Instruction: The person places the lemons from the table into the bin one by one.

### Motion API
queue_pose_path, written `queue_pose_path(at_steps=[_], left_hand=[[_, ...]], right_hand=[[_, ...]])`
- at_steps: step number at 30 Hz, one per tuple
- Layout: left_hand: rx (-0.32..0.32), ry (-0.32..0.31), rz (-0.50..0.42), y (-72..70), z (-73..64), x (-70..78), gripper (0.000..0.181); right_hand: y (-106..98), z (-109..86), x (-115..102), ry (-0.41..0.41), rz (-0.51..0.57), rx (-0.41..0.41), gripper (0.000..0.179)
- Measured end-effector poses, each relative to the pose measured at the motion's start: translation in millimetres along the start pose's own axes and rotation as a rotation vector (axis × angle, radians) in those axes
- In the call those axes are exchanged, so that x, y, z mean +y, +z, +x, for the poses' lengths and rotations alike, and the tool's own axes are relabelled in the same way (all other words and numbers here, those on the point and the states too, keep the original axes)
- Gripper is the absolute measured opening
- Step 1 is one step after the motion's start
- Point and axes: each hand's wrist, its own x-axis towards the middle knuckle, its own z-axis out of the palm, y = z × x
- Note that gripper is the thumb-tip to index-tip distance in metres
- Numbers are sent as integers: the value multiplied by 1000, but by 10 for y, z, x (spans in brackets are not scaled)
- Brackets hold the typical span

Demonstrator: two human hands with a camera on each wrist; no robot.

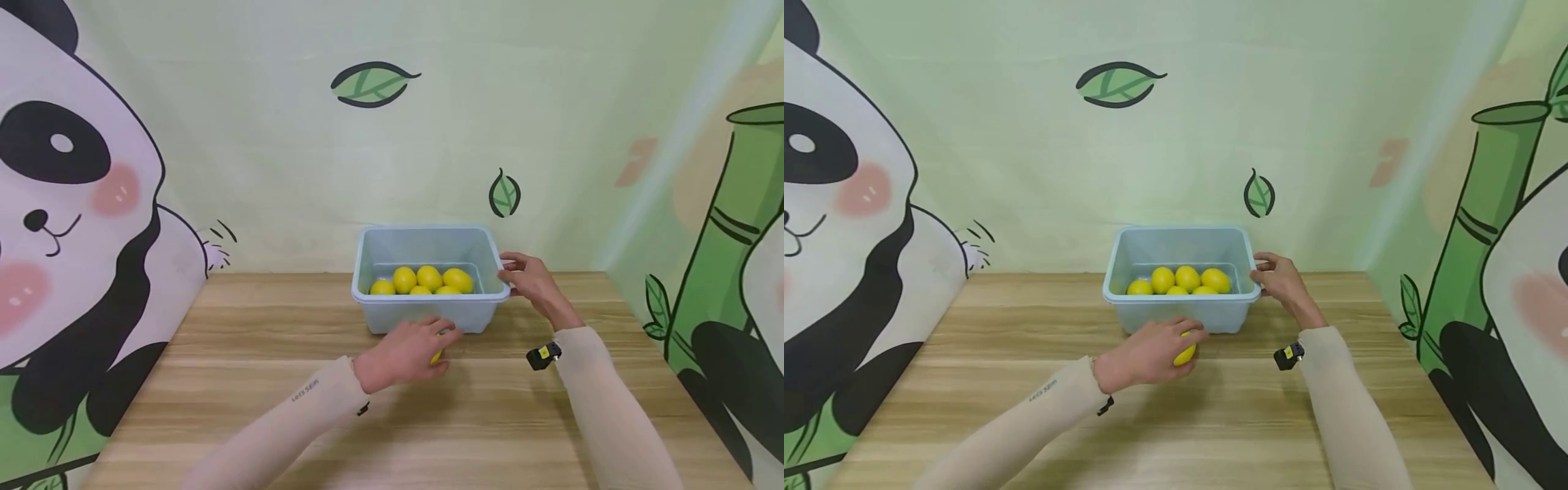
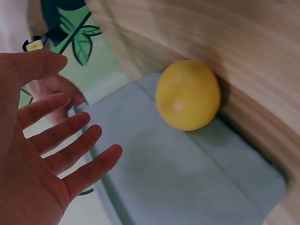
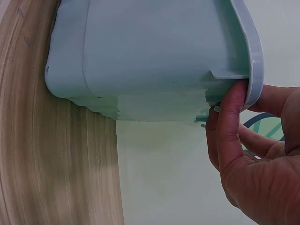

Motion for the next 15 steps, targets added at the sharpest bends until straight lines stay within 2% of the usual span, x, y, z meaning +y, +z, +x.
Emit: queue_pose_path(at_steps=[5,15], left_hand=[[-59,-18,-14,116,-15,-22,47],[-90,-21,-28,395,-34,-154,50]], right_hand=[[1,-2,3,2,4,-1,52],[16,-5,14,-2,0,1,52]])
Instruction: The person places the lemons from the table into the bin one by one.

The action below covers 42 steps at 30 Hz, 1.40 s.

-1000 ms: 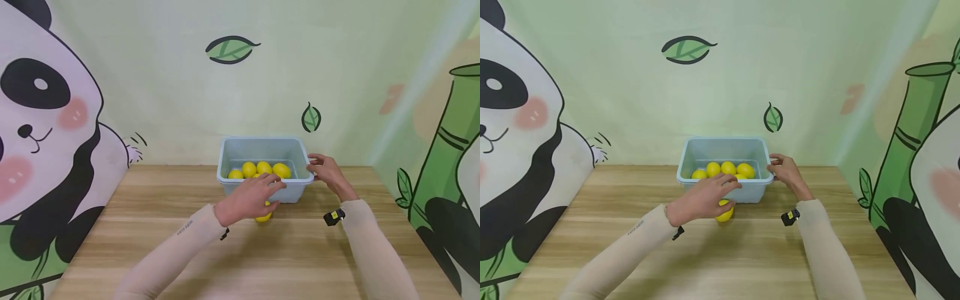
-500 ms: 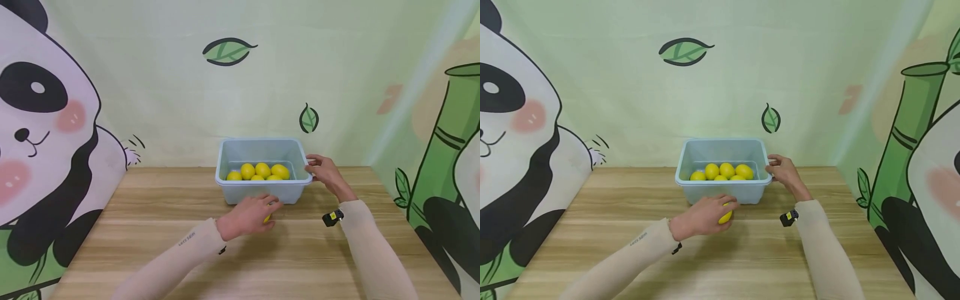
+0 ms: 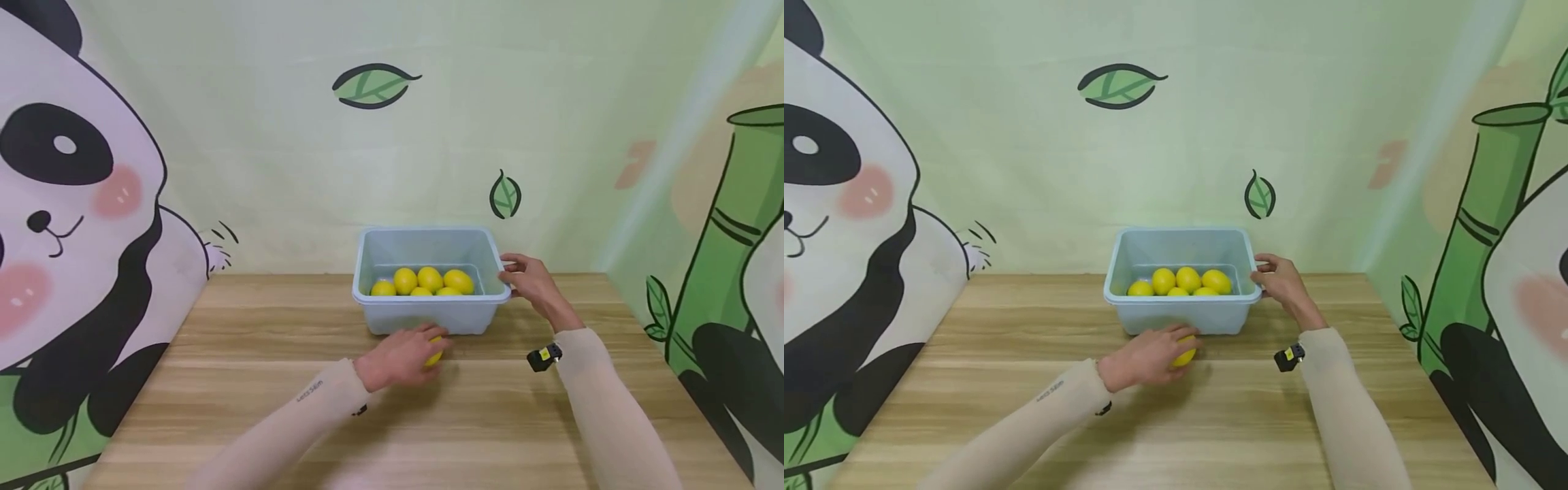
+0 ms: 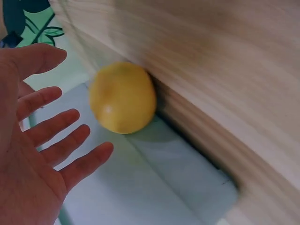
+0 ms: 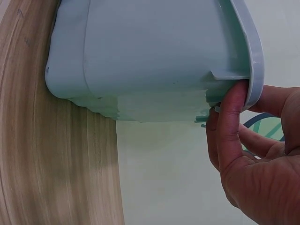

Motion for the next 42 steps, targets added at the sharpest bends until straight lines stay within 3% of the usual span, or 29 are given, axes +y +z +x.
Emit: queue_pose_path(at_steps=[10,18,29,42], left_hand=[[-21,-6,14,131,44,-85,49],[-42,-5,59,176,73,-72,41],[-144,-47,26,240,76,-84,43],[-127,-39,23,229,157,-86,28]], right_hand=[[-11,-21,-18,-23,-25,1,52],[-3,-10,-23,-24,-22,10,52],[-1,8,9,-30,-13,9,52],[19,7,0,-15,7,13,53]])
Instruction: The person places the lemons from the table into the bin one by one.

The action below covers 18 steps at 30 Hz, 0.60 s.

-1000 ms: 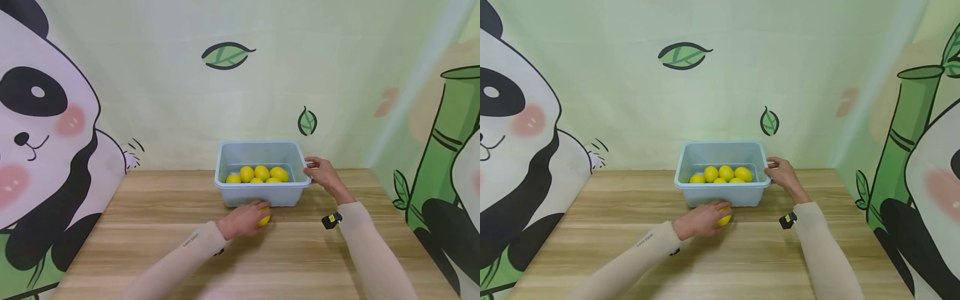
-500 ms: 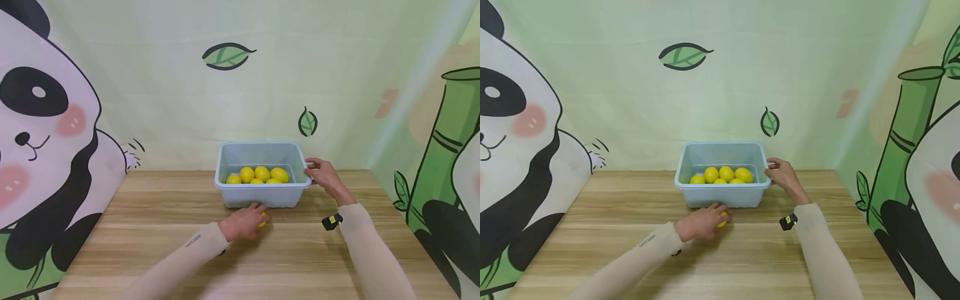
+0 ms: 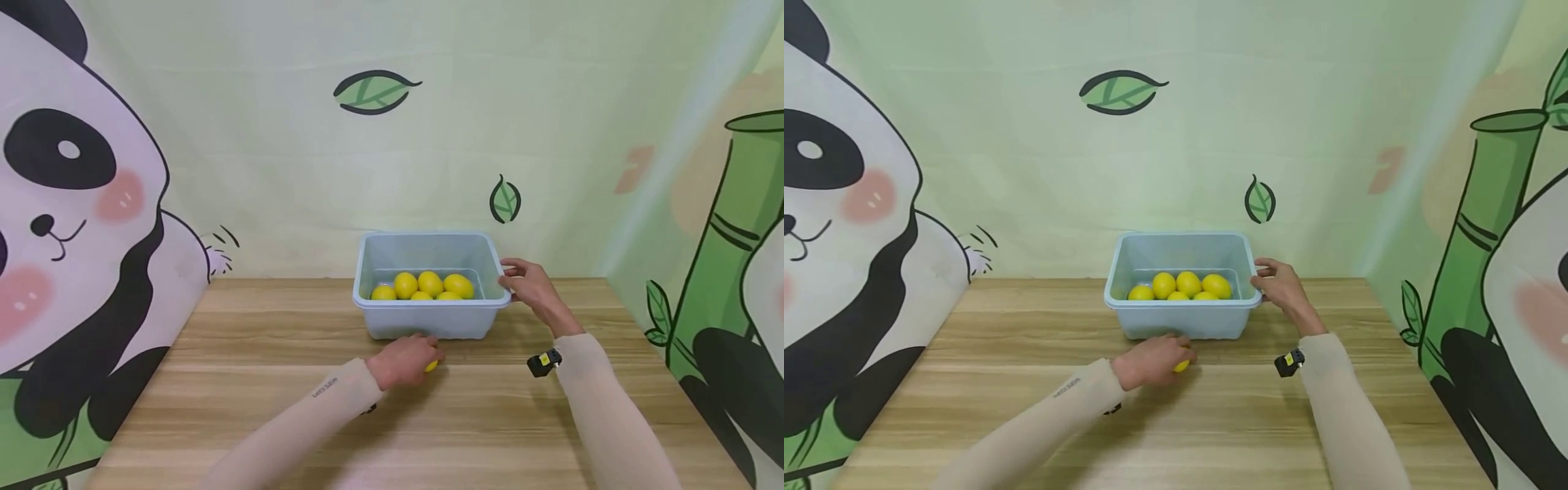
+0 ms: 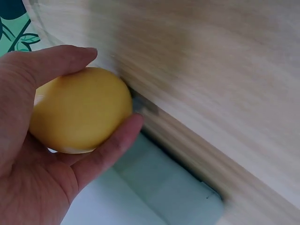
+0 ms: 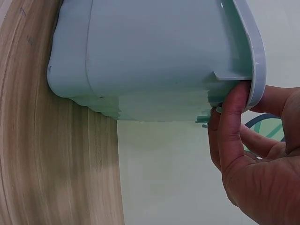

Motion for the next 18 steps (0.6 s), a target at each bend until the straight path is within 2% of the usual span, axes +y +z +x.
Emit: queue_pose_path(at_steps=[5,10,18], left_hand=[[-30,10,14,-26,-8,0,31],[-47,31,-10,-68,-48,14,36],[-24,64,-9,-265,-158,39,38]], right_hand=[[-11,-9,-2,-8,-2,-7,53],[-16,-8,8,-10,0,-17,53],[-20,-9,9,-19,-12,-11,53]])
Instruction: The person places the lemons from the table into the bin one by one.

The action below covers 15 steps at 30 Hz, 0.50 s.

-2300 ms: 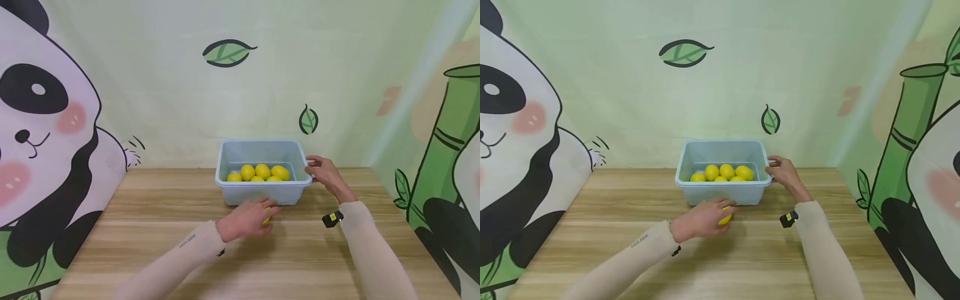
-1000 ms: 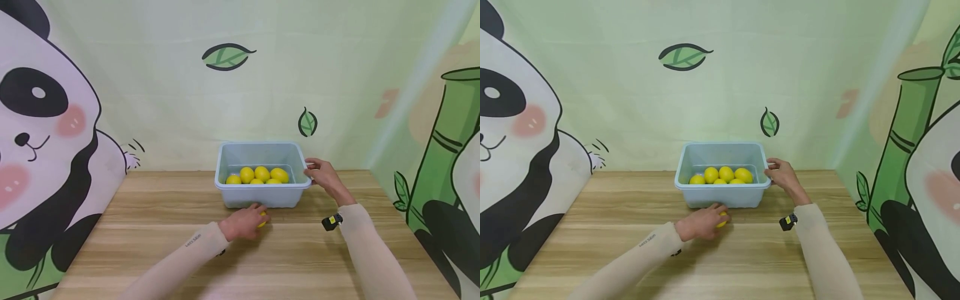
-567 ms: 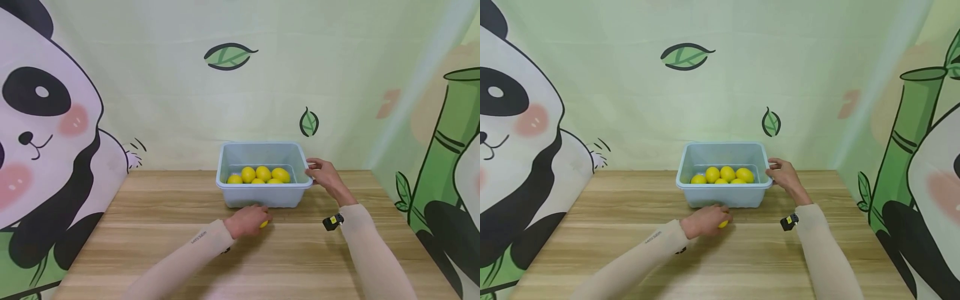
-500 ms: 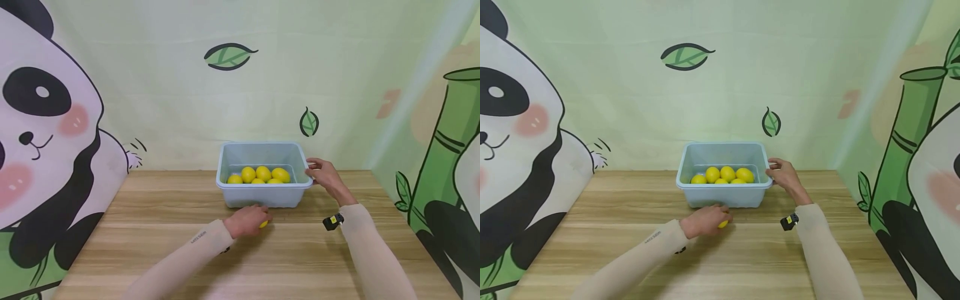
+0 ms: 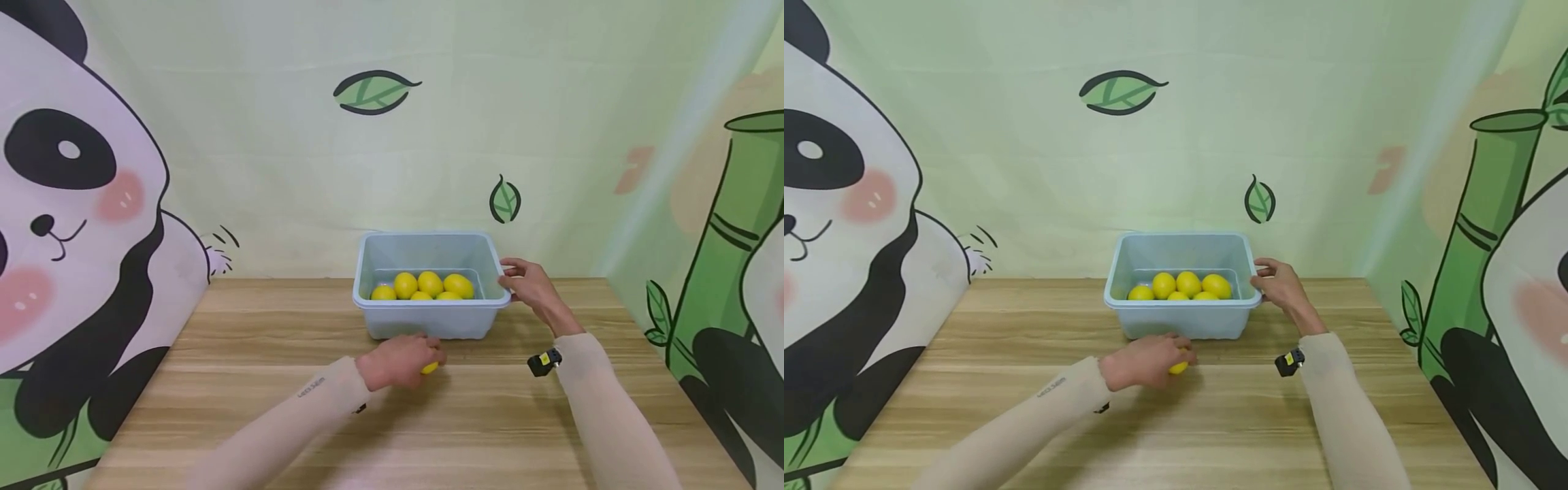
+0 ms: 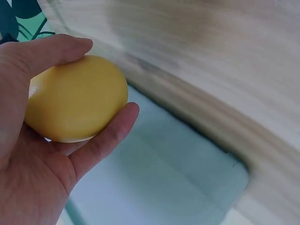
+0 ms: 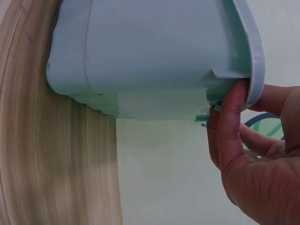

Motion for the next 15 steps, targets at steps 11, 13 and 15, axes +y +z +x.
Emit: queue_pose_path(at_steps=[11,13,15], left_hand=[[42,56,37,-241,-184,87,39],[59,60,46,-287,-205,98,38],[77,65,58,-339,-222,104,37]], right_hand=[[-2,16,11,0,2,2,53],[-3,13,6,2,1,2,53],[-3,8,0,7,-2,2,53]])
